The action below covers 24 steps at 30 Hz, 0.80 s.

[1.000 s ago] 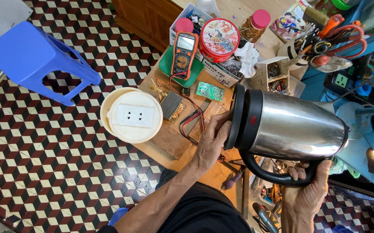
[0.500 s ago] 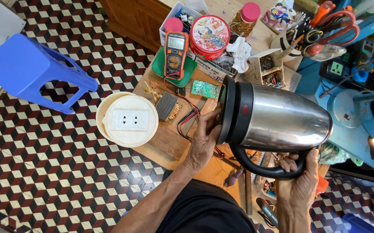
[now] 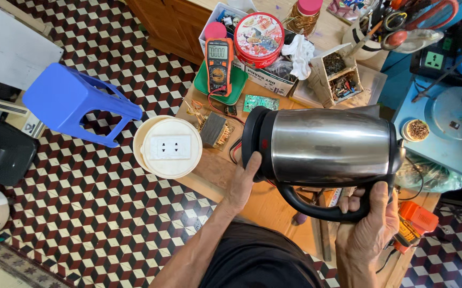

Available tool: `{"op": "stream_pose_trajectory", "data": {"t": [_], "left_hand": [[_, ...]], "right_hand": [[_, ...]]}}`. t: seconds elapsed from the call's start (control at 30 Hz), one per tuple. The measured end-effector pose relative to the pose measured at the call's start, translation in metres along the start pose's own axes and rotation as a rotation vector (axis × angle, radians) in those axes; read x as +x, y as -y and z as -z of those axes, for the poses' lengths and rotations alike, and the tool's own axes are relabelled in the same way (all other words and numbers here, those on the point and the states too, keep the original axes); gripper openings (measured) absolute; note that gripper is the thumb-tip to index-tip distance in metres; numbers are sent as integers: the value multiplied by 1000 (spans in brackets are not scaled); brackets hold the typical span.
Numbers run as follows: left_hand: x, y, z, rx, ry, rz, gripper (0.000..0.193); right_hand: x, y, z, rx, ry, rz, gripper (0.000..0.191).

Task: The person measures a transformer-like component with a ruler at a cluttered workbench, then unwraps an electric kettle from a plastic bag and handles its base and lid. They pick up a drill and a heat gun, work on the kettle parts, and finally place items into a plastic bag.

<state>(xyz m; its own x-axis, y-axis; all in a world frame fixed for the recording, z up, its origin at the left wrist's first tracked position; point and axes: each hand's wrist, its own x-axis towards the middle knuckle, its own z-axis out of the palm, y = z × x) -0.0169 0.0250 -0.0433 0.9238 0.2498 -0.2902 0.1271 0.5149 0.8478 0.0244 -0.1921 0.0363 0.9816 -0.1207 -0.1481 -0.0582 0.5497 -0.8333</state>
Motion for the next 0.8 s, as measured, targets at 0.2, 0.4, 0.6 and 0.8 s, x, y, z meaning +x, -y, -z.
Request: {"op": "stream_pose_trajectory", "data": {"t": [0.2,0.4,0.6,0.8], "left_hand": [[-6,5,0,153,-101,-44,74],[11,8,32,-61,-343,142,57],[39,-3,78,-258,-141,213,54],[37,-10,72,-141,-5,301,55]], "right_hand": [[-14,6,-1,-124,-45,1,18],[-62,15,26,-246,-105,198,40],[-114,-24,65,-820,-181,119,60],[-127,-74,73,-979,24,-124,64]]}}
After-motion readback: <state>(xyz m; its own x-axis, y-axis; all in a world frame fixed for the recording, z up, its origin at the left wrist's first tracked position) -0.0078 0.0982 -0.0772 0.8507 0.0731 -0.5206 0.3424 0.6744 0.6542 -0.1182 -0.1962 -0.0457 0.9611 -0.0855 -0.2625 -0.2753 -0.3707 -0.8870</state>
